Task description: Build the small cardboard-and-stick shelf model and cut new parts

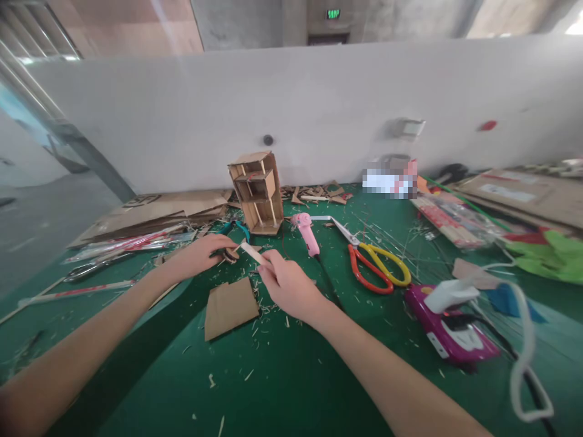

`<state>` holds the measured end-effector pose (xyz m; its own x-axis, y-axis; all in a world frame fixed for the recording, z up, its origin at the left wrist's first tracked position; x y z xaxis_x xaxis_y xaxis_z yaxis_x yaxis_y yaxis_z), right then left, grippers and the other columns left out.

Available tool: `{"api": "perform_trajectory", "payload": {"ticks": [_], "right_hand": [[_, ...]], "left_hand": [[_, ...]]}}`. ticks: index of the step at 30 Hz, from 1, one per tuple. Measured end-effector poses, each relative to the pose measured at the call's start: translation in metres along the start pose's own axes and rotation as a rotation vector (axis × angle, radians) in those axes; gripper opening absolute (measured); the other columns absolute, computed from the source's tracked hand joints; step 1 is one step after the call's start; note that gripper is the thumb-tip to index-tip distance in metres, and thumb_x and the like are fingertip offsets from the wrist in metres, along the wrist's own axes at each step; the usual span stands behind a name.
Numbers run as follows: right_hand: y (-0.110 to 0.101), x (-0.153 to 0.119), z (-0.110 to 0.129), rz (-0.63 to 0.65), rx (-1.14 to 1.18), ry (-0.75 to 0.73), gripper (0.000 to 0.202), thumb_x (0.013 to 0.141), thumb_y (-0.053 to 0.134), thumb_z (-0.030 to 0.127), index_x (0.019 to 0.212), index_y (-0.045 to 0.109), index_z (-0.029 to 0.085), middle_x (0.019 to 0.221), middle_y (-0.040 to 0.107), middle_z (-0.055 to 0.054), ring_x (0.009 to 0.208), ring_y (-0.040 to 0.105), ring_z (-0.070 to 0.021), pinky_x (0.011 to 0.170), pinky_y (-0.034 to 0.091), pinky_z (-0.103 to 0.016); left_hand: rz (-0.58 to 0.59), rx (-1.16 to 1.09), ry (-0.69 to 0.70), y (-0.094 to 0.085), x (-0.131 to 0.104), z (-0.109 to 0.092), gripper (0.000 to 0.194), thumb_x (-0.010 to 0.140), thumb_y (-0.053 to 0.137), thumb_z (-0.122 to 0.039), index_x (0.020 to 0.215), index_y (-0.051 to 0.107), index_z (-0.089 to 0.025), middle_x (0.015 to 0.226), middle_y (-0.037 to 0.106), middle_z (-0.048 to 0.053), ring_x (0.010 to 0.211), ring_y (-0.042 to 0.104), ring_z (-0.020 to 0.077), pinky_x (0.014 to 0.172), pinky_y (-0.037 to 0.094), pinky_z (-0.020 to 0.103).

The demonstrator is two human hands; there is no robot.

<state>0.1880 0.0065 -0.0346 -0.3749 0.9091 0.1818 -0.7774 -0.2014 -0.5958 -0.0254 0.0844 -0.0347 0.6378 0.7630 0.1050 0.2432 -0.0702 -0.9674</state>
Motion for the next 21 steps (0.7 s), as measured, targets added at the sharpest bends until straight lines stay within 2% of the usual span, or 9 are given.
{"api": "perform_trajectory", "payload": {"ticks": [4,8,11,13,15,17,21], "right_hand": [[0.010,0.004,-0.012,0.096,0.023,0.062,0.021,0.096,0.035,0.034,0.104,0.049,0.020,0.076,0.062,-0.002,0.061,0.055,-0.0129,0.050,0.035,-0.023],[0.004,0.012,-0.024,-0.056,-0.011,0.061,0.017,0.095,0.036,0.030,0.102,0.047,0.019,0.082,0.063,-0.005,0.065,0.056,-0.0149,0.055,0.038,-0.026],[-0.003,0.016,-0.023,-0.201,0.016,0.014,0.015,0.088,0.044,0.023,0.102,0.045,0.018,0.087,0.062,-0.006,0.067,0.054,-0.0145,0.060,0.040,-0.028],[-0.005,0.015,-0.020,-0.268,0.128,0.032,0.013,0.083,0.048,0.023,0.095,0.046,0.019,0.082,0.059,-0.002,0.062,0.051,-0.0125,0.057,0.039,-0.026],[-0.001,0.014,-0.015,-0.251,0.252,0.082,0.012,0.081,0.054,0.030,0.085,0.049,0.019,0.070,0.052,0.002,0.056,0.044,-0.0105,0.051,0.035,-0.024],[0.006,0.013,-0.009,-0.192,0.338,0.117,0.020,0.078,0.059,0.038,0.079,0.053,0.018,0.063,0.047,0.004,0.053,0.039,-0.0092,0.048,0.031,-0.023],[0.011,0.012,-0.011,-0.251,0.428,0.157,0.027,0.078,0.059,0.045,0.074,0.054,0.019,0.055,0.039,0.007,0.047,0.033,-0.0082,0.044,0.027,-0.023]], "left_hand": [[0.038,0.019,-0.025,-0.004,-0.005,-0.006,0.055,0.083,0.045,-0.023,0.138,0.045,-0.024,0.128,0.057,0.009,0.113,0.055,0.0260,0.089,0.047,0.037],[0.045,-0.018,-0.085,-0.002,-0.005,-0.013,0.063,0.085,0.051,-0.044,0.142,0.038,-0.022,0.130,0.056,0.012,0.110,0.057,0.0285,0.083,0.050,0.035],[-0.014,-0.127,-0.126,-0.001,-0.001,-0.022,0.055,0.086,0.051,-0.049,0.135,0.045,-0.023,0.120,0.062,0.010,0.102,0.062,0.0251,0.080,0.052,0.035],[-0.063,-0.254,-0.120,-0.002,0.001,-0.033,0.046,0.085,0.054,-0.049,0.123,0.053,-0.023,0.109,0.067,0.007,0.093,0.065,0.0213,0.077,0.053,0.033],[-0.151,-0.345,-0.089,-0.007,0.002,-0.048,0.036,0.082,0.060,-0.047,0.108,0.058,-0.022,0.101,0.068,0.006,0.086,0.065,0.0190,0.075,0.054,0.032],[-0.232,-0.371,-0.057,-0.011,0.002,-0.064,0.032,0.081,0.062,-0.045,0.101,0.059,-0.021,0.098,0.068,0.006,0.081,0.065,0.0173,0.073,0.055,0.032],[-0.315,-0.359,-0.019,-0.013,-0.001,-0.084,0.026,0.083,0.062,-0.040,0.099,0.060,-0.020,0.098,0.066,0.006,0.079,0.065,0.0159,0.072,0.056,0.031]]}}
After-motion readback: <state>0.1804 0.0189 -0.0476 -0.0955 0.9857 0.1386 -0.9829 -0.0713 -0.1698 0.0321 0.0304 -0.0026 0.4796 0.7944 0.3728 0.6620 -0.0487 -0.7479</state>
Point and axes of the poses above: each hand's wrist, its own x-axis towards the middle knuckle, its own y-axis out of the palm, z = x × y, the point moved 5 cm from there along x, towards the middle knuckle
